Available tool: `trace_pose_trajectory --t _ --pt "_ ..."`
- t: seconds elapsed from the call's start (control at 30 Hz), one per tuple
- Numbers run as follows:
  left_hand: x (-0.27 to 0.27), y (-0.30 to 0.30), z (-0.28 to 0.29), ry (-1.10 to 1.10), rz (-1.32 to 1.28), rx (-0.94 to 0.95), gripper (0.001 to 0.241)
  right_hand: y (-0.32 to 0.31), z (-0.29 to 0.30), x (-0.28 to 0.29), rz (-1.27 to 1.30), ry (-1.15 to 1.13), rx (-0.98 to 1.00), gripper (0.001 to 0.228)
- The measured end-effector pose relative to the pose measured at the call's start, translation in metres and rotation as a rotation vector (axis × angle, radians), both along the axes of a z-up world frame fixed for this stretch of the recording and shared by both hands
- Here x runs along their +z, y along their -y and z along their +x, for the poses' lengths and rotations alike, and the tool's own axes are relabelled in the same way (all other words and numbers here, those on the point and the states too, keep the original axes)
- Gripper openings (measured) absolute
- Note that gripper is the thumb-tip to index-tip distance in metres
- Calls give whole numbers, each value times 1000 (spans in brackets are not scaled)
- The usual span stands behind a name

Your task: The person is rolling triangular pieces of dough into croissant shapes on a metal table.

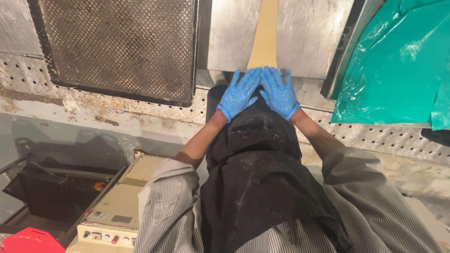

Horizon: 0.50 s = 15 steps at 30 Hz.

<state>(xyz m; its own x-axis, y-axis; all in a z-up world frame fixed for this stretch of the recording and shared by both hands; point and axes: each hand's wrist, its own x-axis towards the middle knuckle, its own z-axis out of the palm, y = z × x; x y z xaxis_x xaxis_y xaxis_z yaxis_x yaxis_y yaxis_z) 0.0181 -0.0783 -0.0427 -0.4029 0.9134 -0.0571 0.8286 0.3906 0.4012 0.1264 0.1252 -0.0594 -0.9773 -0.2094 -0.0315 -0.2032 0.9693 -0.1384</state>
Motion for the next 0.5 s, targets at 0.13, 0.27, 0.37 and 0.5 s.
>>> trace_pose_trajectory --t 0.13,0.27,0.37,0.5 --pt "-19 -7 -1 -104 -13 31 94 1 -8 -8 -14 92 -70 76" --pt "-3 -16 -2 -51 -35 84 102 9 -13 -4 -24 127 -120 83" --pt "8 -24 -4 -32 -49 130 109 12 -19 1 -79 95 -170 93" --pt "15 -29 -7 -103 -88 166 111 11 -26 15 -81 65 -197 97"
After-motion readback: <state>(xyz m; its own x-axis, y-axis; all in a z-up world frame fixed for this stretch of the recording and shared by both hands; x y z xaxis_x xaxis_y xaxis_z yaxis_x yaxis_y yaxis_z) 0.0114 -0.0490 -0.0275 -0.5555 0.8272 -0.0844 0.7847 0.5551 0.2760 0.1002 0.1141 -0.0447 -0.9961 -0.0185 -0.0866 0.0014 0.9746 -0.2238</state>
